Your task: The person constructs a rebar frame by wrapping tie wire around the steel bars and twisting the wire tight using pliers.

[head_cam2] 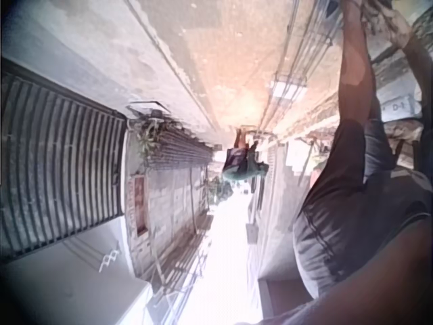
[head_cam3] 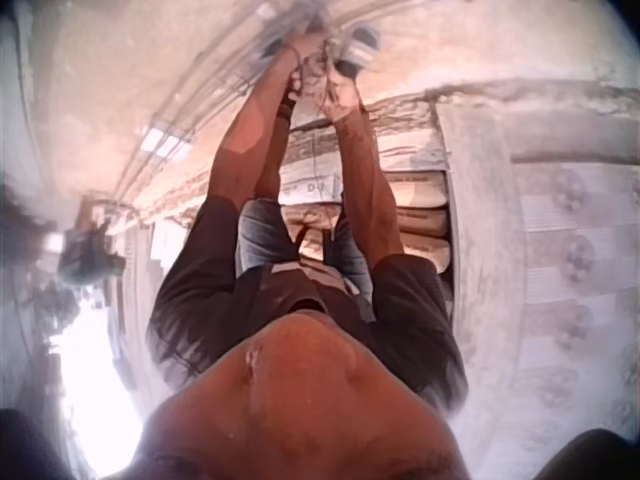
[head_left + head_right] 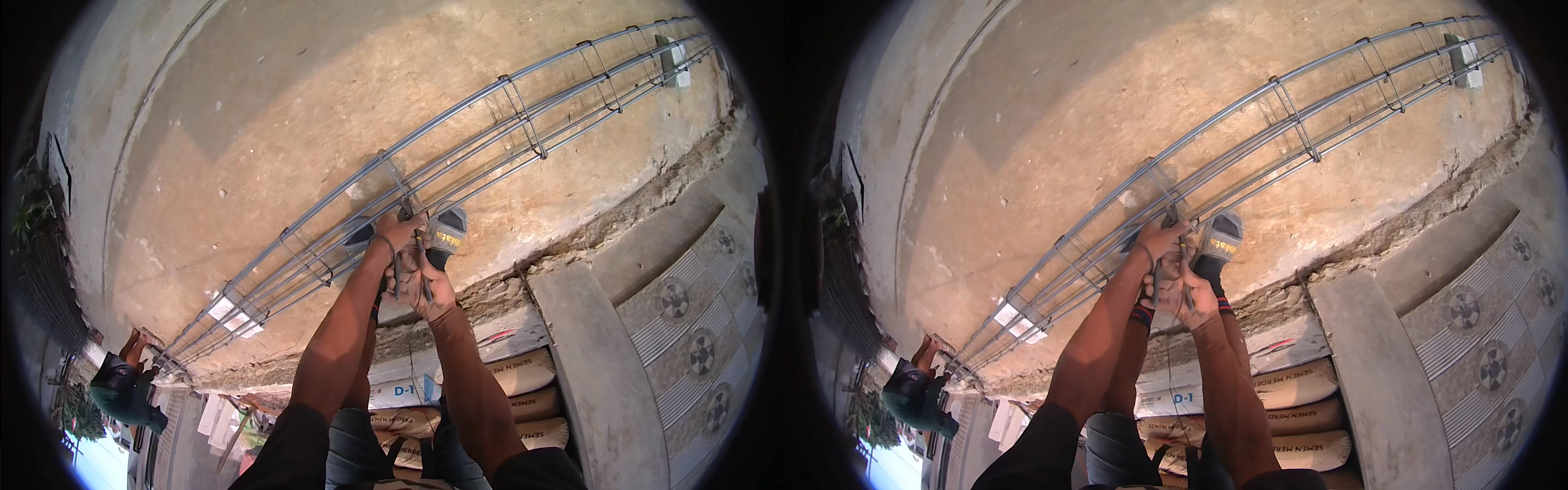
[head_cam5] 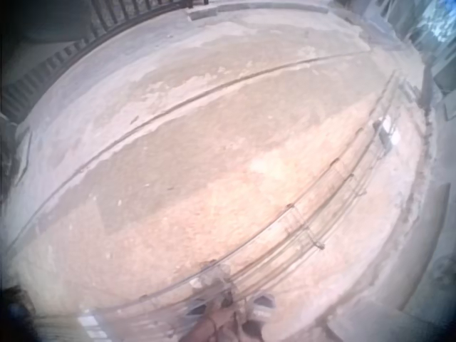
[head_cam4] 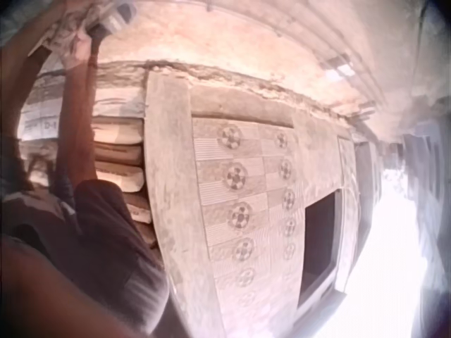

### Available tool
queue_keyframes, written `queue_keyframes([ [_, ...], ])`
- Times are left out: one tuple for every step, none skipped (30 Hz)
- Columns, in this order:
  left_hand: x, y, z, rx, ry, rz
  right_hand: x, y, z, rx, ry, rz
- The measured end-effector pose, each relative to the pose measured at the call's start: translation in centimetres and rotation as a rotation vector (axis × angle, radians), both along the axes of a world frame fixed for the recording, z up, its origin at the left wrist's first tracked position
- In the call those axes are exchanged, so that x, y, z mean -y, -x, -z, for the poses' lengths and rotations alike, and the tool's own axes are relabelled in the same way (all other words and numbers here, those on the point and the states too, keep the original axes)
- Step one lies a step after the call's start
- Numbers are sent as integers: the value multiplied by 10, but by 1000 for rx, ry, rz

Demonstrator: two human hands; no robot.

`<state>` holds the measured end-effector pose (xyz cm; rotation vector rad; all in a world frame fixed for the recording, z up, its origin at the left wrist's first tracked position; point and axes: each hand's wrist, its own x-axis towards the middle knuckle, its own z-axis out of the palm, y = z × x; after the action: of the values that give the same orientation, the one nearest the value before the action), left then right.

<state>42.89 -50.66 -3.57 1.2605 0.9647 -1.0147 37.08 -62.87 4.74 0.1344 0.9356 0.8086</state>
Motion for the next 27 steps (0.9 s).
queue_keyframes([
  [1,0,-1,-20,54,-76,-1,2,2,-11,-75,67],
  [4,0,-4,-76,84,-150,-2,3,3,-33,-130,137],
  [6,-1,-7,-138,148,-237,-1,4,3,-52,-226,233],
  [8,-2,-10,-138,119,-236,1,4,3,-43,-152,182],
  [10,-4,-13,-146,120,-247,4,4,2,-34,-122,158],
  [11,-6,-16,-166,121,-257,7,3,0,-23,-97,133],
  [11,-9,-19,-143,93,-227,9,2,-2,-35,-21,54],
  [10,-11,-21,-134,70,-196,10,0,-4,-47,57,-25],
  [9,-13,-23,-125,31,-175,10,-1,-6,-28,126,-79],
  [8,-15,-24,-101,18,-120,9,-3,-7,-29,104,-70],
  [6,-16,-25,-73,-9,-75,7,-4,-8,3,74,-36],
  [4,-17,-26,-52,-21,-33,3,-5,-8,48,23,20],
  [3,-18,-26,-68,-10,-57,0,-5,-7,29,2,55],
  [2,-19,-26,-88,17,-87,-3,-5,-7,26,-38,108],
  [1,-19,-25,-118,67,-123,-6,-4,-6,24,-104,171],
  [1,-19,-24,-77,30,-90,-7,-4,-6,21,-33,117],
  [2,-18,-24,-49,16,-63,-7,-3,-5,19,12,72],
  [3,-17,-23,-32,-14,-46,-6,-3,-5,17,67,54],
  [4,-16,-22,-51,41,-104,-4,-4,-6,-22,56,21],
  [6,-14,-22,-83,80,-172,-3,-5,-7,-61,54,15],
  [8,-13,-21,-144,126,-243,-1,-8,-9,-101,41,12],
  [9,-10,-21,-137,120,-259,0,-11,-11,-116,59,-35],
  [10,-8,-21,-158,120,-277,0,-16,-14,-133,65,-78],
  [10,-7,-20,-181,134,-293,-1,-22,-17,-170,43,-113],
  [9,-5,-20,-158,91,-233,-4,-29,-21,-150,120,-205],
  [8,-5,-19,-136,65,-171,-7,-37,-24,-151,171,-288],
  [7,-5,-19,-125,45,-112,-10,-45,-27,-207,280,-408],
])
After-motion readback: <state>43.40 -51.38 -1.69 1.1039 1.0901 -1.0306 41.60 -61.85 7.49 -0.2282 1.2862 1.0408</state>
